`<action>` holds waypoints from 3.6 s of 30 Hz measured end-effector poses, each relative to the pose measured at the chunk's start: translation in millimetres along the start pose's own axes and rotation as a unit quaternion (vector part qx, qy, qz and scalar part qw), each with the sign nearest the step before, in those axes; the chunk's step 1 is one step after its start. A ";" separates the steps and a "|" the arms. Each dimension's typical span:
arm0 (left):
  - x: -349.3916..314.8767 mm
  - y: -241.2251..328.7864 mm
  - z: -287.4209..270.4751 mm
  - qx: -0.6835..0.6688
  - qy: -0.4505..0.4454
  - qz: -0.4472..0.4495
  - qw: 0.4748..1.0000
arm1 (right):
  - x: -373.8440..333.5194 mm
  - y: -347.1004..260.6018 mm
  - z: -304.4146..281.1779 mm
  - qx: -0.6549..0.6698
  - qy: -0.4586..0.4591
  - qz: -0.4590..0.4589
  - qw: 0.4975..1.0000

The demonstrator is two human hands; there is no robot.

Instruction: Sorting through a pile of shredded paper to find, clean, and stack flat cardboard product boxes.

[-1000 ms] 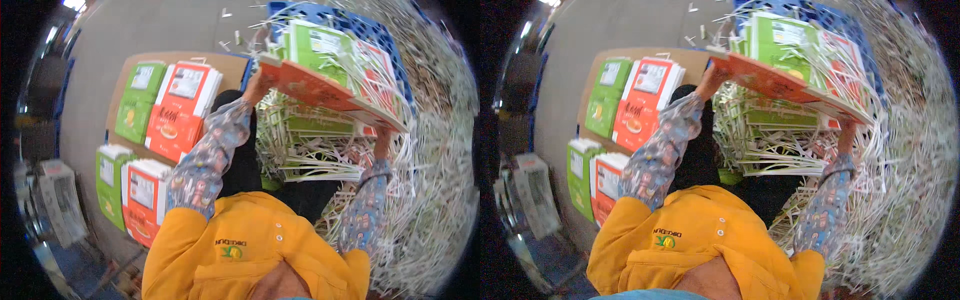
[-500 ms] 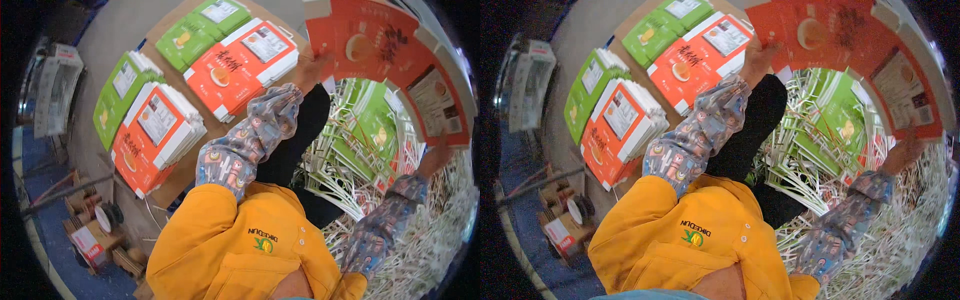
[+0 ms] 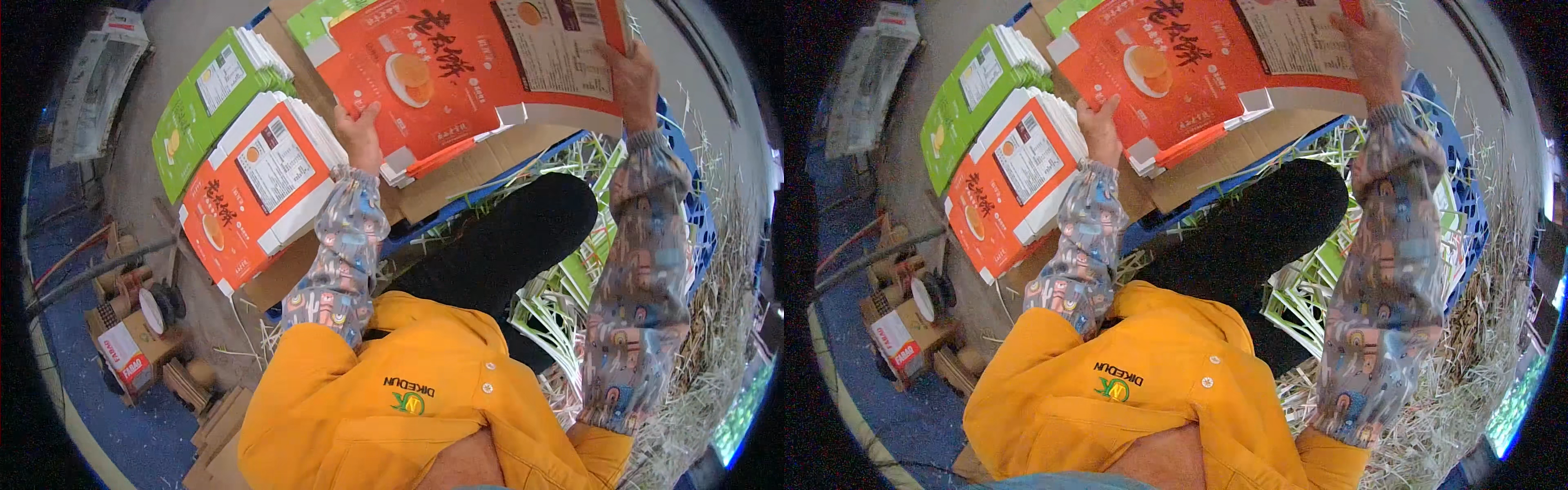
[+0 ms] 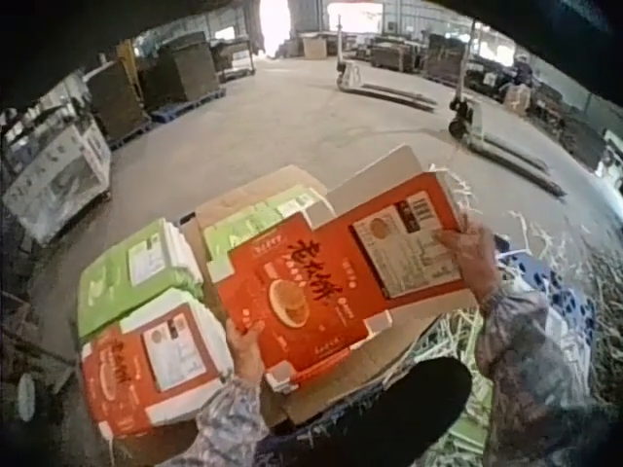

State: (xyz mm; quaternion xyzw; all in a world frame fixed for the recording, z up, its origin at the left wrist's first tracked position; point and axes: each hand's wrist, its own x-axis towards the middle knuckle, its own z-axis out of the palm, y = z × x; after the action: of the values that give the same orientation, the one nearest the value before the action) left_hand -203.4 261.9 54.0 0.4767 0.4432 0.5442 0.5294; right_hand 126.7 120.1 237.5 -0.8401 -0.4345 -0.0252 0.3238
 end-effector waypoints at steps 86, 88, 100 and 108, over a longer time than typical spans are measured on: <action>-237.1 48.6 212.8 0.081 -0.697 0.056 0.710 | -1039.2 -83.4 -426.2 -0.304 -0.320 0.739 0.509; -266.0 34.7 212.6 0.111 -0.733 0.093 0.664 | -1029.0 -74.3 -419.1 -0.286 -0.359 0.729 0.508; -276.3 -22.1 158.0 0.215 -0.750 0.008 0.625 | -581.2 147.6 -213.9 -0.384 -0.113 0.440 0.804; -292.6 -30.2 140.3 0.259 -0.754 -0.002 0.604 | -600.0 254.1 -148.9 -0.335 -0.210 0.595 0.700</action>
State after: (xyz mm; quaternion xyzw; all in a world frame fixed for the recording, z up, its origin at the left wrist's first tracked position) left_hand -64.5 -32.1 31.0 0.8343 0.0105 -0.1471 0.5313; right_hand -20.8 -497.2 28.1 -0.9602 0.1360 0.2056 -0.1314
